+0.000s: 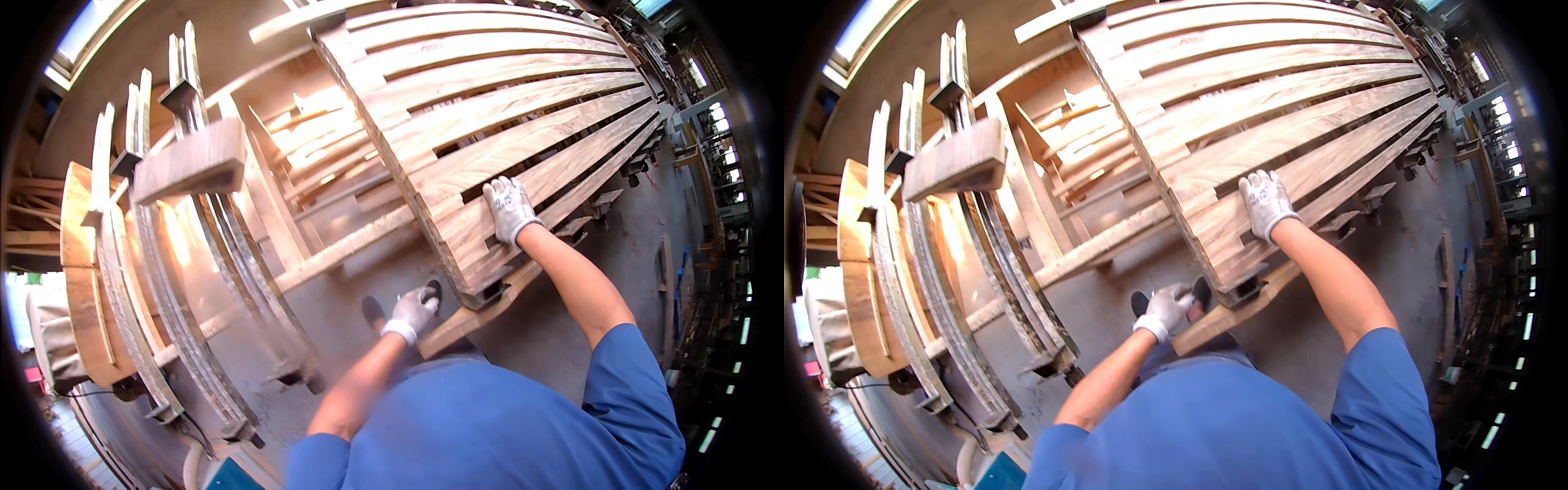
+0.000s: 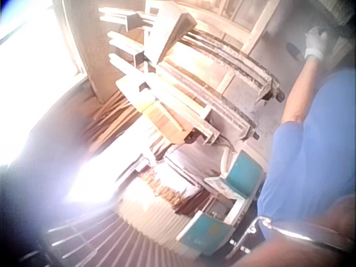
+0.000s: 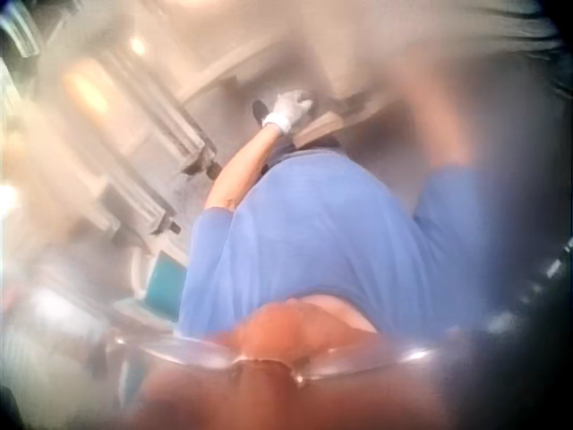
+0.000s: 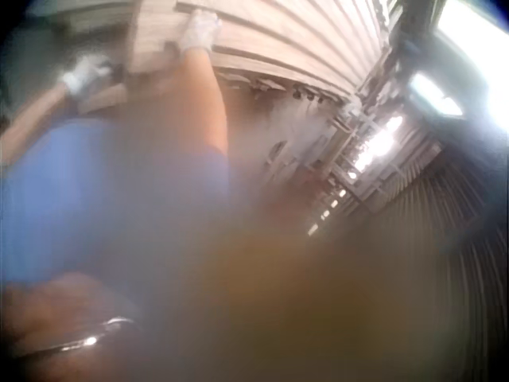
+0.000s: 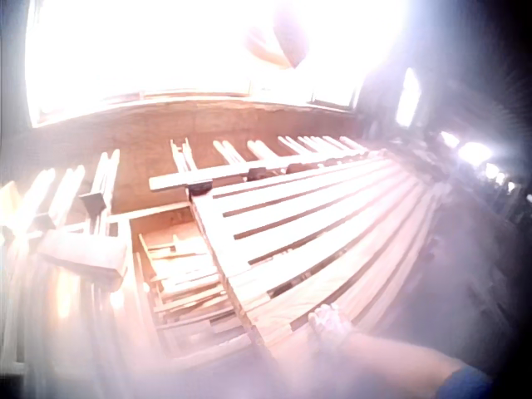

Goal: The person assembles a wooden slatted structure by placing and aligning wooden planks on a workbench. They then use pliers to remove nails from small wooden blocks, separating the pieces and stacking them on the table.

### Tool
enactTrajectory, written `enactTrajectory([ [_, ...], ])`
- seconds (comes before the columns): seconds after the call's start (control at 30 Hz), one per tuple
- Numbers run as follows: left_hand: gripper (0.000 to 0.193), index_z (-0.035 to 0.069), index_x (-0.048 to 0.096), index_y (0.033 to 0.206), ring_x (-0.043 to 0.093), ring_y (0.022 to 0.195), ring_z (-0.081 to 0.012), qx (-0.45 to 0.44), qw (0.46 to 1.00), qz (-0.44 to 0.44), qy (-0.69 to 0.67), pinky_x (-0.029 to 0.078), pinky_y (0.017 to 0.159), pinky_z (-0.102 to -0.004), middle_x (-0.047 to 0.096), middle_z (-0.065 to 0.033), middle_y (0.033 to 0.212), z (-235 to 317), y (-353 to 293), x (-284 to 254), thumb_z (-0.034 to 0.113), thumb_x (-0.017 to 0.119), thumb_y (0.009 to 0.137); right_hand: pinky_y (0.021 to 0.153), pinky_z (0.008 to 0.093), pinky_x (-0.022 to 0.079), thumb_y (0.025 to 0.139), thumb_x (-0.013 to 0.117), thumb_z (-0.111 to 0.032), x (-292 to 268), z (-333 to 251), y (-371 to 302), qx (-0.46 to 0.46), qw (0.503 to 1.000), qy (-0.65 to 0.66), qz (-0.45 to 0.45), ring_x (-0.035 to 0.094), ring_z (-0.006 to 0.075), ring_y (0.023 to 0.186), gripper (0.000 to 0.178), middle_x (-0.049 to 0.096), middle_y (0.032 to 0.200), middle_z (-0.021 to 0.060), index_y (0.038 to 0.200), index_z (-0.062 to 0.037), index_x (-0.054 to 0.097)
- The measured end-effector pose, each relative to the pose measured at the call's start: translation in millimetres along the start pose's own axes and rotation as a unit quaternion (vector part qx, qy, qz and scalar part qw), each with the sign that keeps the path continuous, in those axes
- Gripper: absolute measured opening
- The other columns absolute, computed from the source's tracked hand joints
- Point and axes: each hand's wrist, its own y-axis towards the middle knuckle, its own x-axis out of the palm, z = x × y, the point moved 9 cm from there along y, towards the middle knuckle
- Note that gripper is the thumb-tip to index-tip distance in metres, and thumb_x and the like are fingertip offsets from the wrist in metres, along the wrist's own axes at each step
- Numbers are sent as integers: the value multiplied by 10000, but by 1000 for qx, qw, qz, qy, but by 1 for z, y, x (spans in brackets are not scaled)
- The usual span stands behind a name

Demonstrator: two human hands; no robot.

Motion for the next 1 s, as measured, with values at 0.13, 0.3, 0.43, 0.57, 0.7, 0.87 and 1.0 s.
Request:
enactTrajectory([
  [0.13,450,33,724,1331,689,1253,-351,-36,998,-2,43,517,1098,-397,734,-199,1326,-43,-18,-8,315,691,982,1264,504,292,934,606,-211,-4,1,0,2,999,-8,52,420,355,1501,657,515,1506,190,1548,-19,472],
  [0.3,468,41,730,1329,689,1262,-332,-74,995,-18,70,507,1111,-391,735,-187,1337,-60,-40,-27,341,707,971,1271,517,275,958,599,-215,13,4,2,25,998,-2,62,386,357,1545,661,519,1541,178,1583,-57,454],
  [0.43,423,35,766,1262,735,1181,-296,-9,995,4,97,542,1057,-383,774,-173,1249,-80,-43,-26,327,726,958,1180,510,384,1035,493,-174,-4,0,-2,69,990,-20,123,445,315,1534,502,526,1598,172,1528,-92,544],
  [0.57,322,2,776,1218,766,966,-214,117,988,50,91,598,885,-356,808,-139,1088,-43,-57,-53,198,733,966,1208,495,366,988,617,-257,-12,-1,-27,84,990,42,104,422,352,1543,691,467,1647,179,1622,-55,430],
  [0.7,259,-7,782,1200,732,850,-142,130,980,148,27,605,773,-324,800,-99,1017,-32,-70,-90,122,719,984,1142,462,431,915,716,-334,-13,9,-123,83,924,229,294,563,343,1369,659,601,1477,201,1478,-33,555],
  [0.87,280,-65,731,1248,724,964,-188,115,969,178,-125,589,867,-335,783,-144,1137,50,-124,-104,32,644,1000,921,480,529,879,750,-243,3,19,-266,119,746,372,540,694,310,1000,194,730,1037,82,1010,-112,694],
  [1.0,267,-81,674,1295,661,972,-133,171,971,146,-85,554,863,-267,726,-98,1119,128,-146,-45,10,630,1048,932,478,545,943,688,-391,152,-14,-298,190,813,470,285,708,346,1018,295,750,1083,119,1030,-115,743],
])
